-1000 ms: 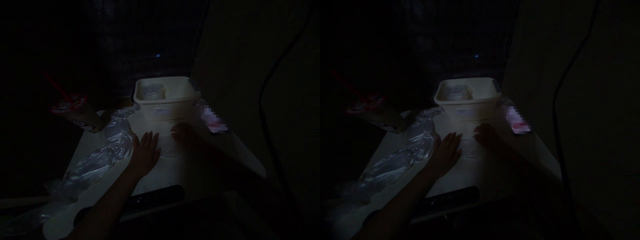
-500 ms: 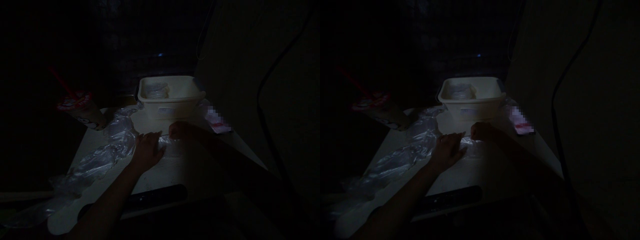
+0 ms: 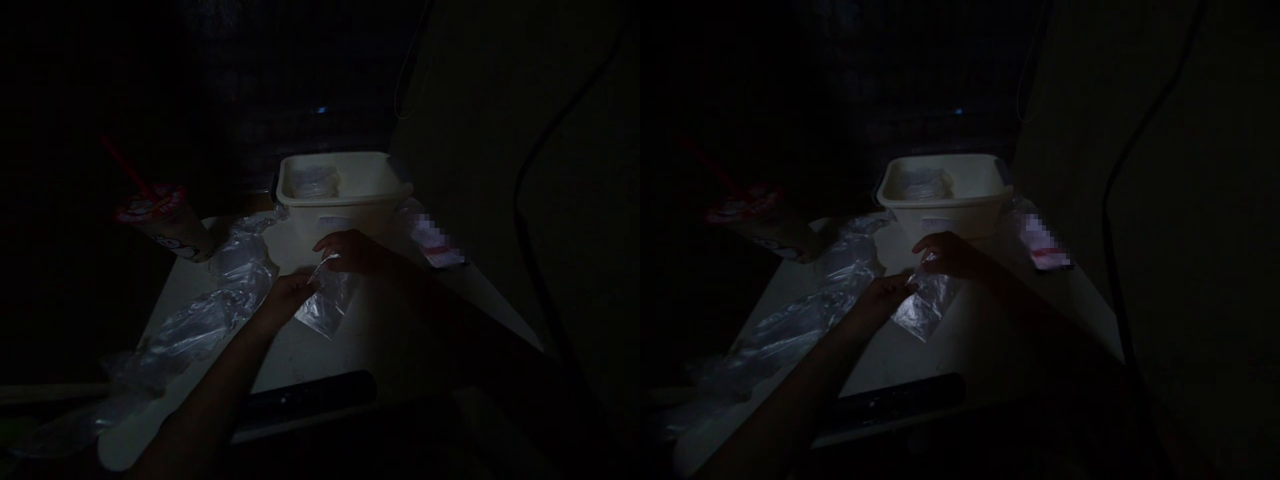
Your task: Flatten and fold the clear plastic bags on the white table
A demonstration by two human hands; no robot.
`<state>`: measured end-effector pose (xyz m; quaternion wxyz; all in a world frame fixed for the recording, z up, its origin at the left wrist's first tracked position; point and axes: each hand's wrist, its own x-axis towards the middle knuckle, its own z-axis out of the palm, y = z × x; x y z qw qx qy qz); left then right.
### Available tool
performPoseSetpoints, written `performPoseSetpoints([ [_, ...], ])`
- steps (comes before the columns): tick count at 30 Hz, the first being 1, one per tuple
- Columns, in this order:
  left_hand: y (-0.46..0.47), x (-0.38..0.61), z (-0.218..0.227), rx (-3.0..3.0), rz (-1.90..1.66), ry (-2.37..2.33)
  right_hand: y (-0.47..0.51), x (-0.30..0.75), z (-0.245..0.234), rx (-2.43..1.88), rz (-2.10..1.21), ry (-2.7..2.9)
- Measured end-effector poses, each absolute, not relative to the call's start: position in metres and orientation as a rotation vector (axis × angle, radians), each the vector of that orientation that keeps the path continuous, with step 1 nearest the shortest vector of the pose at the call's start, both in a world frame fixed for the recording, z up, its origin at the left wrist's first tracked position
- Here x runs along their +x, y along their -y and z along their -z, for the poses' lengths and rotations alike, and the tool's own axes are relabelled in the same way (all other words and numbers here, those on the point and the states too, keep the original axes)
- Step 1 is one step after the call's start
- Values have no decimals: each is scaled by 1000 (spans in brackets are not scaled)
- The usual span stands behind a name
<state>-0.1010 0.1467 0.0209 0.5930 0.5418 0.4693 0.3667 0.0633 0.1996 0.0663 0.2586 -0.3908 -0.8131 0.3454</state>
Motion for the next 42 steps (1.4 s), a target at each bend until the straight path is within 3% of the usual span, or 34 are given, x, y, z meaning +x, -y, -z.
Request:
performPoseSetpoints([
  [7,-149,-99,-18,989,-1078,-932,-189,76,-35,-1312,-1402,1037],
  [11,-150,-97,-14,938,-1179,-906,-176,76,-24,-1260,-1792,1069],
  [15,-150,-96,-12,942,-1166,-904,-169,68,-23,-1240,-1603,1458],
  [24,-148,-94,-17,874,-1130,-896,-171,67,-14,-1160,-1478,1569],
  [42,-148,-100,-19,943,-1154,-1067,-169,68,-23,-1161,-1682,1146],
])
